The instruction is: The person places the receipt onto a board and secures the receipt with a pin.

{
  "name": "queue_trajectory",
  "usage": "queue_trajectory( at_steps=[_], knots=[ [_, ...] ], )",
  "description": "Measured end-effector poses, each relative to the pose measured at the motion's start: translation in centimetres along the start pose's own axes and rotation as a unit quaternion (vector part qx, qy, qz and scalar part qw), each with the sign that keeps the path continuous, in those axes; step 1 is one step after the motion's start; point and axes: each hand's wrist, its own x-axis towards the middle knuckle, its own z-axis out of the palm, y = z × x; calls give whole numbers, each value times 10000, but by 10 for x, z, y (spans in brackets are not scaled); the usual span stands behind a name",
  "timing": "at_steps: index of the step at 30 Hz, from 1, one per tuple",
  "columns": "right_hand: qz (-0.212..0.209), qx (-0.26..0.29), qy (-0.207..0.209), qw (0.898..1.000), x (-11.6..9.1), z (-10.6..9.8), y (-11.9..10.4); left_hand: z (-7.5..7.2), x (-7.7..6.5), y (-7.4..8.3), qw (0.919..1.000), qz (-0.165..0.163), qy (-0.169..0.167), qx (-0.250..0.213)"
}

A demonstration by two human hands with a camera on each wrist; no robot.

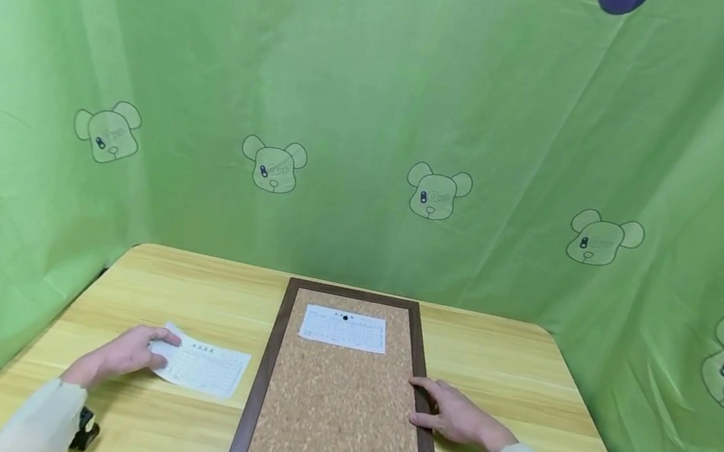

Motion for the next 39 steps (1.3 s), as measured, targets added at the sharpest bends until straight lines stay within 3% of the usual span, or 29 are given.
queue_trajectory(
  at_steps=[4, 12, 18, 31, 37, 39],
  knots=[
    [45, 59, -6, 10000, -1, -1, 0, 1, 1, 1, 9996, -77, 11, -283],
    [35, 50, -74, 10000, -1, 0, 1, 0, 1, 1, 9998, 88, -107, -125],
    [18, 55, -72, 10000, 0, 0, 2, -1, 2, 3, 9997, -64, 118, -217],
    [50, 83, -82, 9999, 1, 0, 1, -3, 5, 2, 9993, -70, 212, 307],
    [19, 96, -66, 9999, 2, -1, 1, -3, 6, 3, 9988, -112, 106, -456],
    [14, 90, -54, 9999, 2, -2, 1, -4, 6, 4, 9987, -95, 105, -489]
  ],
)
